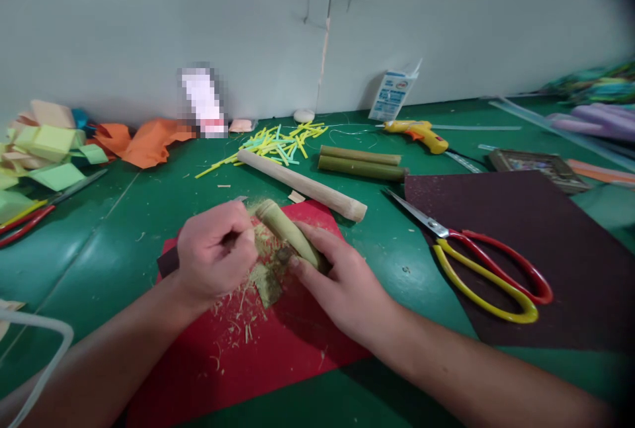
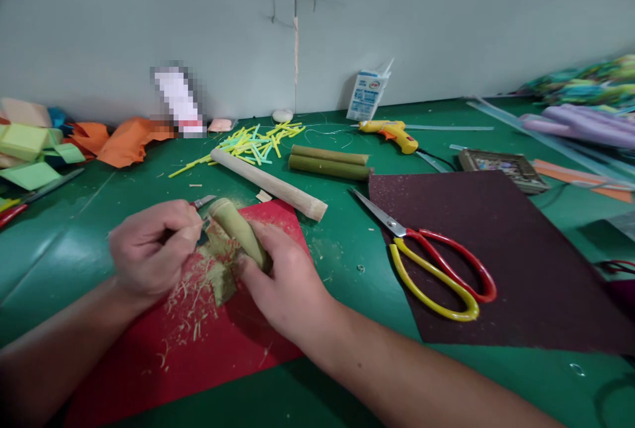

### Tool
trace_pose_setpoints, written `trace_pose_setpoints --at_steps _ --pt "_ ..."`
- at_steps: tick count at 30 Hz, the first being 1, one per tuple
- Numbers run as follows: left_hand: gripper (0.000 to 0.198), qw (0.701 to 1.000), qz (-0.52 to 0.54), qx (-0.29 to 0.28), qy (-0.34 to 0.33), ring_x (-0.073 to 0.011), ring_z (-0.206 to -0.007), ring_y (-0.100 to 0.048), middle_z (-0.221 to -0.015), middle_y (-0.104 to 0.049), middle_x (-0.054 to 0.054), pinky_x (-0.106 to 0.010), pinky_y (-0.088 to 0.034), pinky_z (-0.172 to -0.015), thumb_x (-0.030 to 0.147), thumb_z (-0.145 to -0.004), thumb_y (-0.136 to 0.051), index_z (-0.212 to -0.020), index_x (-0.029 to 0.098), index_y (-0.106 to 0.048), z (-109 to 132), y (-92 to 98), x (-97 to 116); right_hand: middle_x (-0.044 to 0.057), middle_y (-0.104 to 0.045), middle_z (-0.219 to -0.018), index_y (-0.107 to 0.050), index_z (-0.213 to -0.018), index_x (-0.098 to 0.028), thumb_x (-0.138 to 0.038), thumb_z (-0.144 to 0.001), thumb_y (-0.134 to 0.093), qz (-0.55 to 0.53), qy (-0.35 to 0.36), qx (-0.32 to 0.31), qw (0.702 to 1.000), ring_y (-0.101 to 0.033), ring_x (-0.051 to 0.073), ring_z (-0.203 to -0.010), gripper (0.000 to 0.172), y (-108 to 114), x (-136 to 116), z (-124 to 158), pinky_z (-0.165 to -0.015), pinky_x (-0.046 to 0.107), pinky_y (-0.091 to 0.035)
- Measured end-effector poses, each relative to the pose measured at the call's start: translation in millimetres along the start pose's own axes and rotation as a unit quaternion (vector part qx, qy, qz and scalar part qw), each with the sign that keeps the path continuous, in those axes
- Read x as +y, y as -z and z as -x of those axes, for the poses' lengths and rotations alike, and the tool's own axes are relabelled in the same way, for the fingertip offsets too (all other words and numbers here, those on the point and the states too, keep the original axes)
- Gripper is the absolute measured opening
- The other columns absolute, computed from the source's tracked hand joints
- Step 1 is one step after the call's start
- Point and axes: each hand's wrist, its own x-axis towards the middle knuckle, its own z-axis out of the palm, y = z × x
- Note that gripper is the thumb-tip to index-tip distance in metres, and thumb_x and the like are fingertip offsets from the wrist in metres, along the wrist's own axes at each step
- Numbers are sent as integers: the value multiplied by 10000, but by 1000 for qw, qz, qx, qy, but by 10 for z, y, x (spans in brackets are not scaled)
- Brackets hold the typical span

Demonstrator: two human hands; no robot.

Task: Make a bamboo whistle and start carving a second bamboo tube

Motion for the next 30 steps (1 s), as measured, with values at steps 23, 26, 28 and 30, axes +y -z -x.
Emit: trace_pose_setpoints --at_steps 23,26,28,30 --pt "23 980 -121 -122 -96 -164 -794 -632 -855 -676 -26 -300 -499 -731 168 -887 -574 -878 176 -593 23 -161 3 41 -657 -1193 -558 -1234 -265 -190 -871 -557 86 43 63 993 -607 210 -1082 371 -25 16 -25 -931 374 -495" --pt "61 979 -127 -137 -82 -161 -798 -627 -842 -664 -23 -295 -498 -735 155 -895 -552 -855 173 -594 27 -164 14 65 -647 -1172 -537 -1269 -234 -198 -873 -542 113 45 63 991 -595 222 -1073 398 -29 35 -24 -927 388 -499" --pt "81 978 -134 -143 -76 -158 -794 -623 -832 -660 -21 -290 -495 -732 150 -897 -542 -838 171 -594 24 -164 30 81 -639 -1163 -528 -1284 -214 -208 -877 -529 130 50 64 988 -587 233 -1071 407 -29 42 -20 -925 403 -502" --pt "94 977 -136 -143 -76 -154 -780 -617 -817 -657 -21 -289 -492 -729 145 -897 -535 -826 166 -593 17 -164 50 94 -633 -1162 -525 -1290 -201 -220 -881 -521 144 56 65 986 -582 243 -1071 409 -27 44 -14 -923 420 -505"
